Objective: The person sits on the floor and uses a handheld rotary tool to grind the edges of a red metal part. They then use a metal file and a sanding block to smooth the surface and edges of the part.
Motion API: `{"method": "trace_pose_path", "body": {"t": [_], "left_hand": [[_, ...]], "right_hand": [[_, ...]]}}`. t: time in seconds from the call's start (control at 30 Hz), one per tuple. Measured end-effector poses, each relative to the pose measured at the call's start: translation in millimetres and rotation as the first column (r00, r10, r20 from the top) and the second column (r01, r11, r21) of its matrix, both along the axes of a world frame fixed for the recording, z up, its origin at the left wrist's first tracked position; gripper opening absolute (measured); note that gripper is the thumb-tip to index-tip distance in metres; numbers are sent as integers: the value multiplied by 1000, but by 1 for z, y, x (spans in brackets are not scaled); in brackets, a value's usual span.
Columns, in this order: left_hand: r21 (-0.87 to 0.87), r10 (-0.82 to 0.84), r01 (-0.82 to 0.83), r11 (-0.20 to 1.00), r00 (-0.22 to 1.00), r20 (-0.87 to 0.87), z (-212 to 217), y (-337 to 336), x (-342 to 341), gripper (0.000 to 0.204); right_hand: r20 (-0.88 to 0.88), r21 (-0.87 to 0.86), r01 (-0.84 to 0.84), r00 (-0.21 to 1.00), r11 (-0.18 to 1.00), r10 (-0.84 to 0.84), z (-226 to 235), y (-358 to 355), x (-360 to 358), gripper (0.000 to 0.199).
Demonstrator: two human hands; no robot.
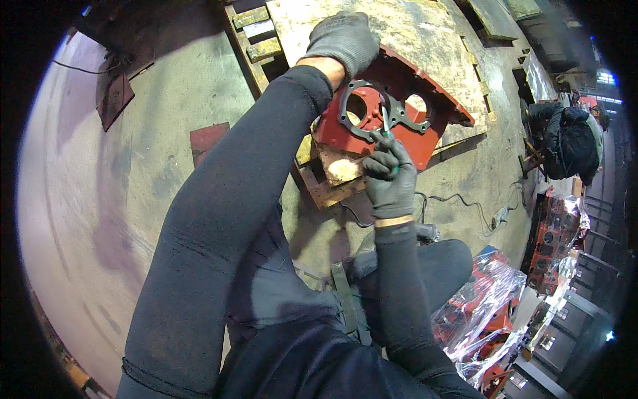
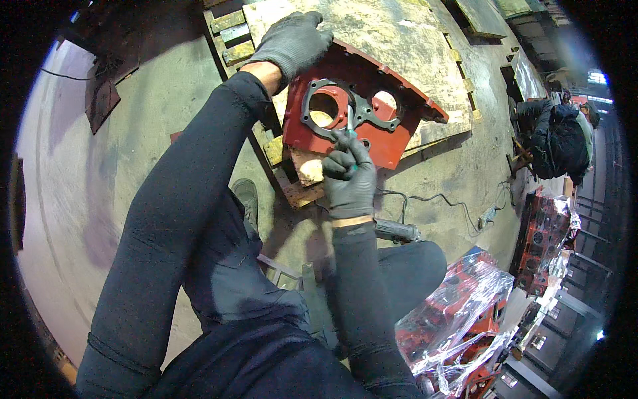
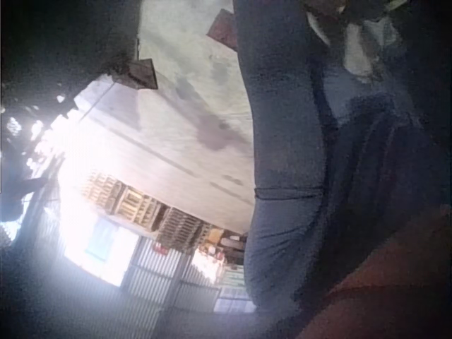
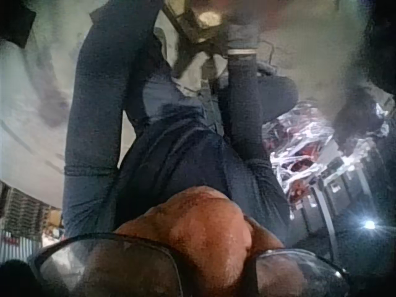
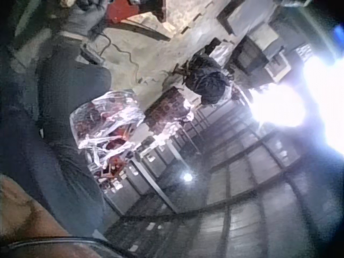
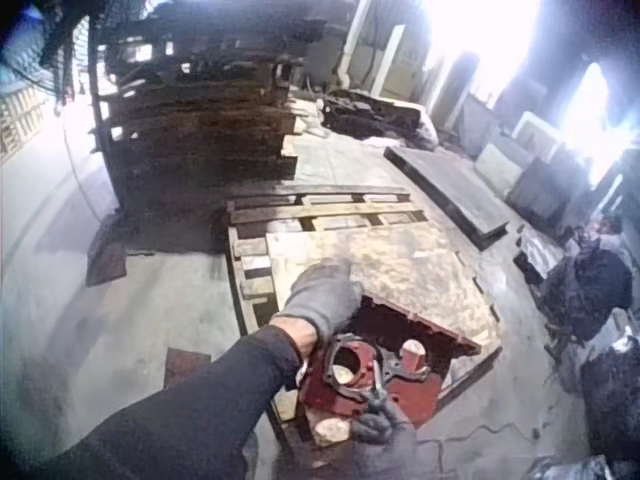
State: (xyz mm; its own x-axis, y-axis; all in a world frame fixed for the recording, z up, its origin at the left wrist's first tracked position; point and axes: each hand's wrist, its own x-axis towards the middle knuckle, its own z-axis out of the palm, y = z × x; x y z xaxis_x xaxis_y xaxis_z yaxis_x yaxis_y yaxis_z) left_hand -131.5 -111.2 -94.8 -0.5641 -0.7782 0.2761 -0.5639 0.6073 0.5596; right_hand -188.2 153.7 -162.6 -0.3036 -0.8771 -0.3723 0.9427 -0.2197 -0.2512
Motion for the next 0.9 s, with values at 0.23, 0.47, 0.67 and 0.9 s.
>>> {"method": "trace_pose_path", "body": {"t": [0.23, 0.47, 0.67, 0.9], "left_hand": [[14, 20, -20, 1000, 999, -32, 5, 2, 9, 40], [59, -32, 35, 998, 998, -49, 10, 7, -4, 42], [93, -2, 3, 996, 1000, -10, 13, 0, 2, 43], [106, 4, 0, 994, 999, -37, 8, 8, -3, 41]], "right_hand": [[-731, 683, -4, 6, 731, 683, 33, -46, -7, 25], [-725, 686, -66, -149, 724, 673, 61, -53, -82, 28], [-442, 490, -191, 787, 851, 431, 34, -31, 15, 23], [-30, 380, 331, 938, 864, -346, 3, -90, -2, 8]]}}
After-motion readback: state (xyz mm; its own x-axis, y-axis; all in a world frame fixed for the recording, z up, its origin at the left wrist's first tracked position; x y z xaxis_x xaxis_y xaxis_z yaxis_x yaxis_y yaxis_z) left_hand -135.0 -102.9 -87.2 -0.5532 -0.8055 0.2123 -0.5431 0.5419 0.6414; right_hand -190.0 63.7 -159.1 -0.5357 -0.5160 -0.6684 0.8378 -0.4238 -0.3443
